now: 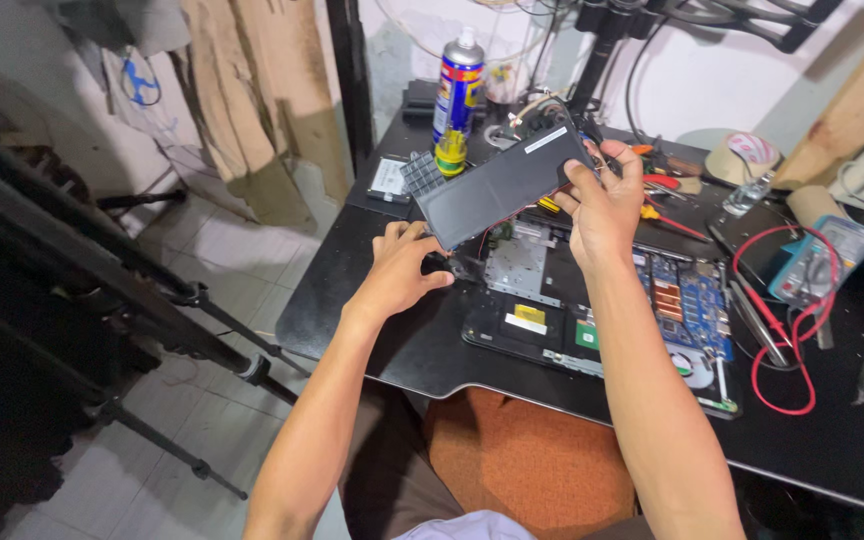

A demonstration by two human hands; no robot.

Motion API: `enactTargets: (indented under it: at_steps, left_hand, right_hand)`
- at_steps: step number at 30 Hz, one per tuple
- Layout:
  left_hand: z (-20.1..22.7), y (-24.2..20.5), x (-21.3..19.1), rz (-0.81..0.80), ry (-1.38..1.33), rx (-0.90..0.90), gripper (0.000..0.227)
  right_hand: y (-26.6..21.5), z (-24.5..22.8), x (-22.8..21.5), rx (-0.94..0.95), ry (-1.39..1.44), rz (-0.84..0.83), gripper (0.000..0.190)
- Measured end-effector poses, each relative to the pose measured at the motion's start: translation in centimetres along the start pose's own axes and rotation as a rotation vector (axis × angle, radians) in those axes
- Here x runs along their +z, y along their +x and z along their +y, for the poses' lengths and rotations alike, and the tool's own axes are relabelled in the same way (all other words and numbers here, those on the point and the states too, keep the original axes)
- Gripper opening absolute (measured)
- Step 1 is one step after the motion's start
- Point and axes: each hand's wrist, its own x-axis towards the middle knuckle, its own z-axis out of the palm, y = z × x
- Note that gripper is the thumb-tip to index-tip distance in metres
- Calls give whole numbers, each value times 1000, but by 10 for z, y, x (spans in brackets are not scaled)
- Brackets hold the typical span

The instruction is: The person disassembles a laptop on a workbench by removing internal components, handles a battery pack, and uses a precision screwdriver to work on the motherboard and internal wiring.

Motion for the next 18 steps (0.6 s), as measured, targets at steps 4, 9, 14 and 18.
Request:
enactTargets:
  at_steps: [4, 9, 14, 18]
  left_hand:
    - [8, 11, 6, -40, -27, 105, 28]
    - [2, 39, 4, -168, -441, 75, 25]
    - [9, 76, 26, -151, -920, -11, 30]
    - [16, 111, 61, -173, -1380, -188, 28]
  right_hand:
    - [-1, -13, -21, -5, 19, 49, 45]
    - [-3, -36, -66, -68, 94, 84, 43]
    - [-10, -56, -125, -97, 134, 114, 43]
    - [-14, -55, -158, -126, 145, 126, 43]
